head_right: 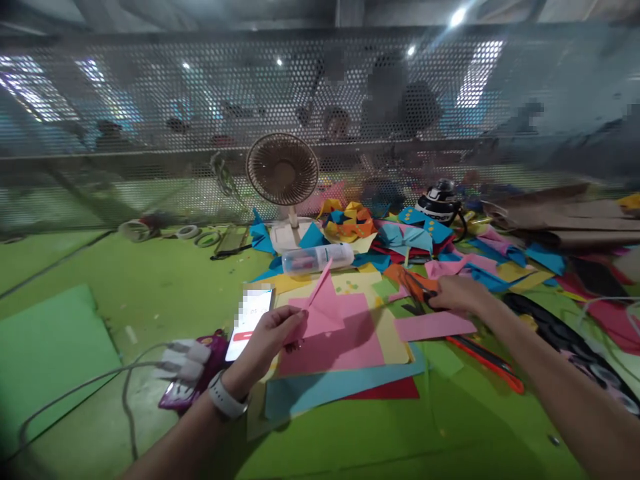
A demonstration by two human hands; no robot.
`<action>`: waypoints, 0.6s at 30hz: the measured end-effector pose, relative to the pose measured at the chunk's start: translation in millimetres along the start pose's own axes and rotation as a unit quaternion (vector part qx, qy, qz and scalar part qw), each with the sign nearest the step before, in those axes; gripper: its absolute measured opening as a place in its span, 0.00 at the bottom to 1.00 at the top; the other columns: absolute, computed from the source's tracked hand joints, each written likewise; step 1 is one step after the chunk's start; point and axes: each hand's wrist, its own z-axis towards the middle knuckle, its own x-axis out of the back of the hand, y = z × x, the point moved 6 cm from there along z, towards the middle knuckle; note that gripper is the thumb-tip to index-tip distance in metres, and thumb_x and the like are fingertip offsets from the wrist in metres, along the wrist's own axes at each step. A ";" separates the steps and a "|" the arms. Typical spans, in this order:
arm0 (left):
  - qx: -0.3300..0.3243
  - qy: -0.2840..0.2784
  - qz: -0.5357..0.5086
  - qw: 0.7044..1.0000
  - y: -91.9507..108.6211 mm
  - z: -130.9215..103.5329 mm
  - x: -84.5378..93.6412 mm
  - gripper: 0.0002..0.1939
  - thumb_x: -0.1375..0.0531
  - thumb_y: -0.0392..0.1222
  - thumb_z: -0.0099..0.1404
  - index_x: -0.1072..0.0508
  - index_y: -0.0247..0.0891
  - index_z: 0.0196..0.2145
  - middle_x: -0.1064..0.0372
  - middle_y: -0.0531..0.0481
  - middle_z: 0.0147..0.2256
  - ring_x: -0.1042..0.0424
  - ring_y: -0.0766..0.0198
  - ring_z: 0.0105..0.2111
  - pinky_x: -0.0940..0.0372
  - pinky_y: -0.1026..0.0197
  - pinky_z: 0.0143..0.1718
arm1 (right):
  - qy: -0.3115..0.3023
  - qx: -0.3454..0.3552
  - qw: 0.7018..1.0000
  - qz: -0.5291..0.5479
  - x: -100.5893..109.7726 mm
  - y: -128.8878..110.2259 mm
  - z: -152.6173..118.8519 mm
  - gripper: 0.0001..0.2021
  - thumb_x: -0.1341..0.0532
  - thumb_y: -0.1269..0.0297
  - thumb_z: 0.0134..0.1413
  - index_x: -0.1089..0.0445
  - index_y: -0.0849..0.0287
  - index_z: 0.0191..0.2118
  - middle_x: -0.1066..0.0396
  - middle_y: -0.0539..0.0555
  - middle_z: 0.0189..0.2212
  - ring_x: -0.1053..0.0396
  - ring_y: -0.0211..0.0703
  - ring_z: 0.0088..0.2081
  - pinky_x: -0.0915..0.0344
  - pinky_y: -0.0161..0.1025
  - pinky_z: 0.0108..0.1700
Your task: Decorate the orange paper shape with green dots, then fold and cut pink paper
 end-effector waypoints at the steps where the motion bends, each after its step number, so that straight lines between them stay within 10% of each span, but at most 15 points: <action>1: 0.002 -0.004 -0.001 1.000 0.5 -0.8 -1.1 0.16 0.39 0.53 0.58 0.30 0.35 0.28 0.36 0.55 0.19 0.36 0.70 0.17 0.41 0.68 0.18 | -0.001 -0.002 1.000 0.024 0.7 4.4 0.5 0.12 0.36 0.65 0.39 0.37 0.58 0.13 0.33 0.57 0.16 0.31 0.47 0.22 0.47 0.41 0.26; 8: 0.016 -0.009 -0.015 1.000 3.5 -4.9 -6.3 0.16 0.38 0.53 0.56 0.31 0.35 0.27 0.37 0.55 0.17 0.38 0.69 0.15 0.41 0.66 0.18 | 0.067 -0.005 0.964 0.257 8.0 15.4 -12.2 0.10 0.45 0.59 0.54 0.34 0.58 0.27 0.27 0.67 0.28 0.30 0.44 0.23 0.39 0.43 0.28; 10: 0.017 -0.014 -0.018 1.000 2.9 -4.2 -6.8 0.16 0.38 0.53 0.56 0.31 0.35 0.27 0.37 0.55 0.17 0.38 0.69 0.15 0.41 0.66 0.18 | 0.094 0.034 0.923 0.372 5.9 -3.4 -21.5 0.12 0.49 0.55 0.56 0.34 0.57 0.32 0.27 0.67 0.36 0.28 0.44 0.29 0.36 0.42 0.32; 12: 0.019 -0.011 -0.020 1.000 1.9 -3.3 -6.1 0.16 0.37 0.53 0.55 0.31 0.35 0.27 0.37 0.55 0.18 0.38 0.69 0.16 0.41 0.66 0.17 | 0.096 0.071 0.802 0.585 -1.5 -29.7 -30.7 0.14 0.40 0.49 0.49 0.33 0.54 0.32 0.27 0.62 0.33 0.28 0.49 0.31 0.35 0.44 0.30; 18: 0.019 0.004 -0.031 0.999 -0.7 -2.3 -5.2 0.17 0.37 0.54 0.55 0.30 0.34 0.27 0.36 0.55 0.19 0.37 0.70 0.16 0.41 0.66 0.18 | 0.055 0.127 0.769 0.624 -27.2 -129.6 -50.9 0.20 0.28 0.56 0.34 0.33 0.53 0.34 0.27 0.52 0.33 0.27 0.47 0.34 0.30 0.47 0.40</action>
